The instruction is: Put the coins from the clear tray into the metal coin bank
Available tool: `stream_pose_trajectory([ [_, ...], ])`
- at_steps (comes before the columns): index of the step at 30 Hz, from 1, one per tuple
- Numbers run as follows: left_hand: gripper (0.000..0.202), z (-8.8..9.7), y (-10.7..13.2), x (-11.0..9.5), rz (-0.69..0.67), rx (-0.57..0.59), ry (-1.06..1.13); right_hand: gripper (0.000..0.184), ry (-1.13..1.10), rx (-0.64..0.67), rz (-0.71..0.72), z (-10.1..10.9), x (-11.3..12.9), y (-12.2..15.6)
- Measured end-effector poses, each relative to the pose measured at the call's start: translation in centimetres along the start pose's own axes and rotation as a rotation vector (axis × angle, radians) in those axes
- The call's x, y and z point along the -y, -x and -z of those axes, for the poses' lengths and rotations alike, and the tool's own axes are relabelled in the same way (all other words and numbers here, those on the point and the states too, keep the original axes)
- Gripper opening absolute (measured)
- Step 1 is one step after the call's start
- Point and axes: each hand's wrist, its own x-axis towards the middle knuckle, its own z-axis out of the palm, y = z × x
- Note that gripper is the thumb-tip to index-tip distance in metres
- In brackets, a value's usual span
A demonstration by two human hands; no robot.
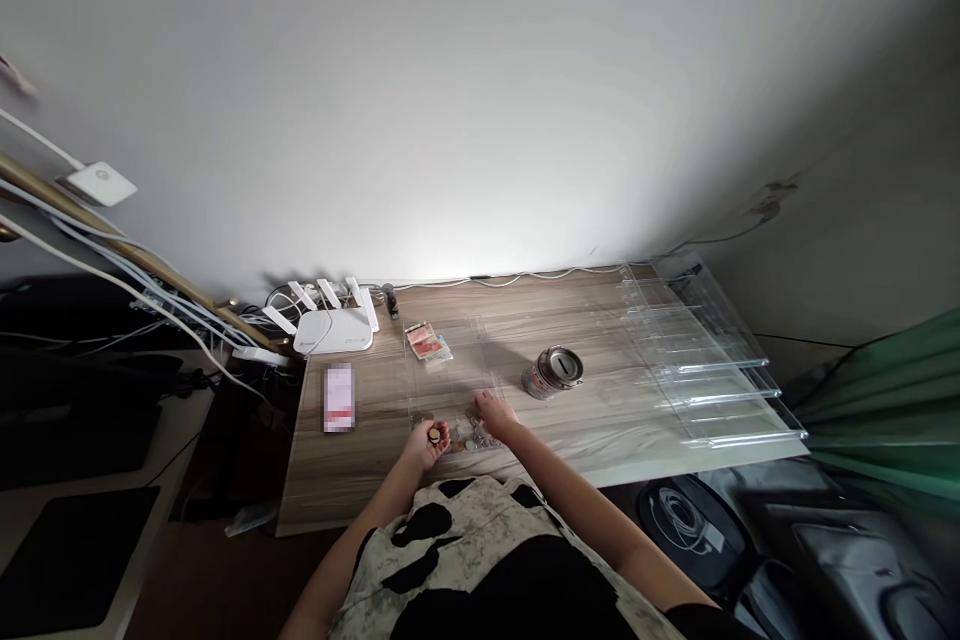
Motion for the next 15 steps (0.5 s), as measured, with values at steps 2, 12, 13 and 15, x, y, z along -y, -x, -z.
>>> stream_pose_trajectory([
  [2, 0.023, 0.0, 0.0, 0.0, -0.009, -0.002, -0.003, 0.038, -0.009, -0.001, 0.019, 0.2, -0.3, -0.1],
  [12, 0.018, -0.2, 0.0, 0.3, -0.021, 0.024, -0.042, 0.012, -0.232, -0.055, 0.108, 0.0, 1.9, 0.7],
  [13, 0.018, -0.2, 0.0, 0.3, -0.023, 0.036, -0.049, 0.014, -0.264, -0.062, 0.134, -0.1, 2.5, 0.9],
  [15, 0.019, -0.2, 0.0, 0.4, -0.031, 0.063, -0.064, 0.017, -0.262, -0.093, 0.117, -0.3, 3.1, 0.9],
])
